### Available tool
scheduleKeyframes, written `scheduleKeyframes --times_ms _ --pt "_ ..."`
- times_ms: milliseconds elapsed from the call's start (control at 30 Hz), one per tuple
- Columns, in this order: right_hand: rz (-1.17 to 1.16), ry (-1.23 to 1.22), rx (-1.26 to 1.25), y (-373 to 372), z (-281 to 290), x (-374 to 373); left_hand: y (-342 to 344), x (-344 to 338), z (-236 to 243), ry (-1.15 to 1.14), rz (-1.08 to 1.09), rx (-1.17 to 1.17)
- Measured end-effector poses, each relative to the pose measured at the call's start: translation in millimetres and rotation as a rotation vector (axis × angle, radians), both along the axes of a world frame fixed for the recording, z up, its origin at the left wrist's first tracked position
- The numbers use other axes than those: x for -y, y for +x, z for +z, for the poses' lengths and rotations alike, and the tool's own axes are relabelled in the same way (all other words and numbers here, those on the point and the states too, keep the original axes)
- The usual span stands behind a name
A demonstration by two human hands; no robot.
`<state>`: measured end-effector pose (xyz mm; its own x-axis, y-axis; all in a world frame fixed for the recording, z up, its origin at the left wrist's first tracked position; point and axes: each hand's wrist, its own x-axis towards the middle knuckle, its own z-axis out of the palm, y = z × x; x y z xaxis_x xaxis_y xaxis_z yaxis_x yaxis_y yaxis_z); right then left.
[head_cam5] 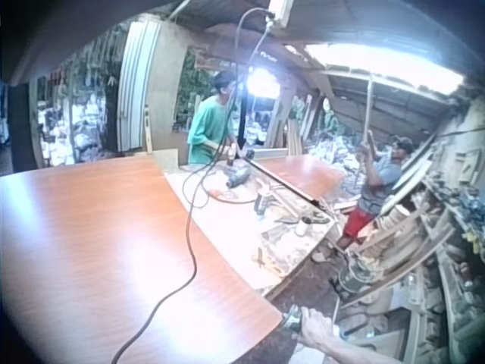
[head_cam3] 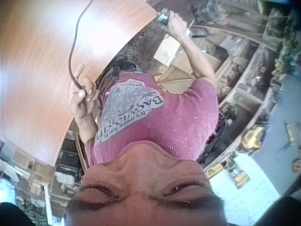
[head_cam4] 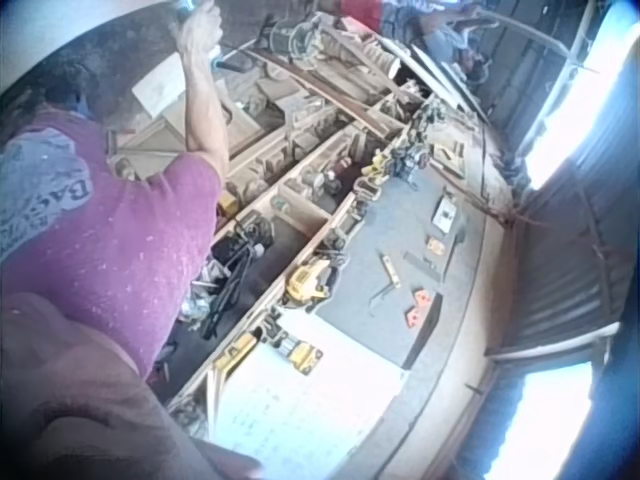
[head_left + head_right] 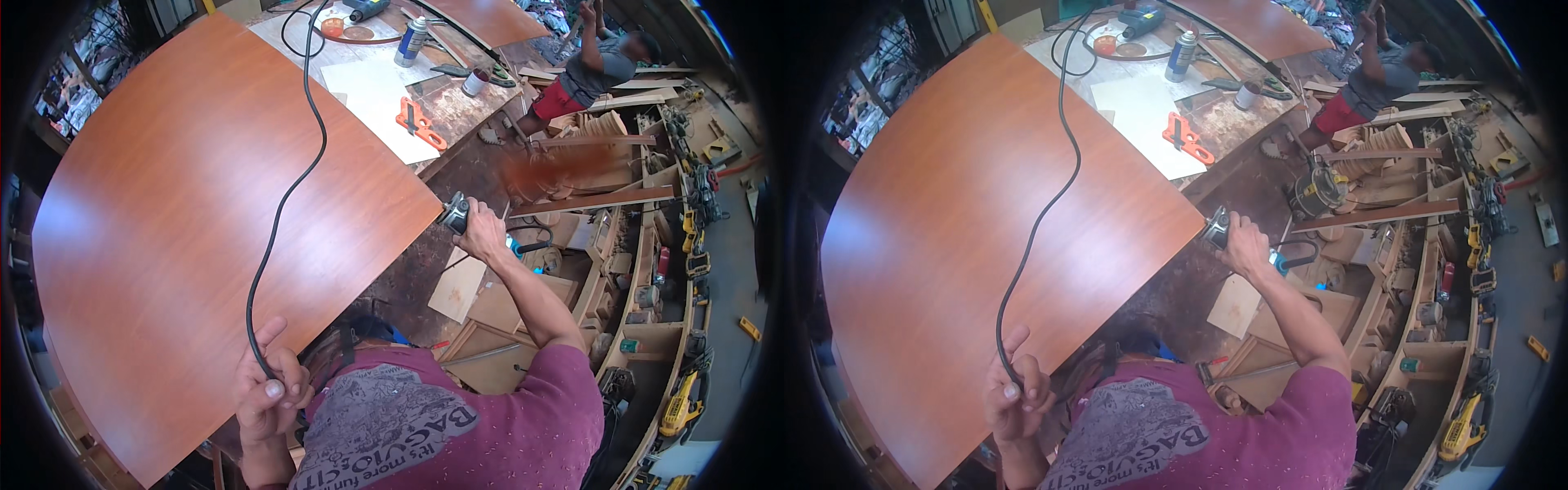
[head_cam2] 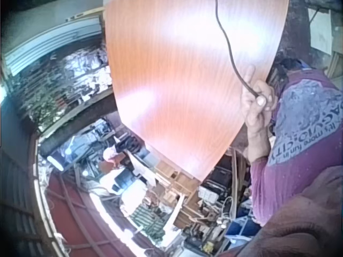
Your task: The person picks up an electric router and trims the edges of a wooden board with it on a workbench.
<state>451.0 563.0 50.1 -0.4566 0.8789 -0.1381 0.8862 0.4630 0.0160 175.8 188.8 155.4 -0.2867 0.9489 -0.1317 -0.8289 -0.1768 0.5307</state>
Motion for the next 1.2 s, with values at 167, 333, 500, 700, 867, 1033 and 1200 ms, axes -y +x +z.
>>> scheduleKeyframes --times_ms 167,333,500,700,867,1033,1200 --pt "-0.057 0.018 0.006 -7.1 -0.8 9.8 -7.1 4.6 0.0 -0.056 -0.003 0.074" --pt "-0.120 0.045 -0.021 -11.5 -9.4 17.4 -15.3 9.4 -7.7 -0.036 -0.019 0.039" --pt "-0.160 0.024 -0.026 -17.2 -8.3 22.2 -21.3 13.3 -11.6 -0.054 -0.044 0.058" --pt "-0.160 0.037 -0.007 -17.8 -12.5 24.8 -31.6 17.1 -10.9 -0.039 -0.050 0.052" --pt "-0.160 0.032 0.004 -20.5 -14.6 32.0 -38.4 25.0 -12.0 -0.057 -0.106 0.115" --pt "-0.170 0.045 -0.017 -27.1 -16.9 47.6 -46.0 35.9 -10.9 -0.065 -0.128 0.129" --pt "-0.166 0.068 -0.003 -33.9 -16.9 69.7 -54.9 54.1 -10.6 -0.055 -0.141 0.116"
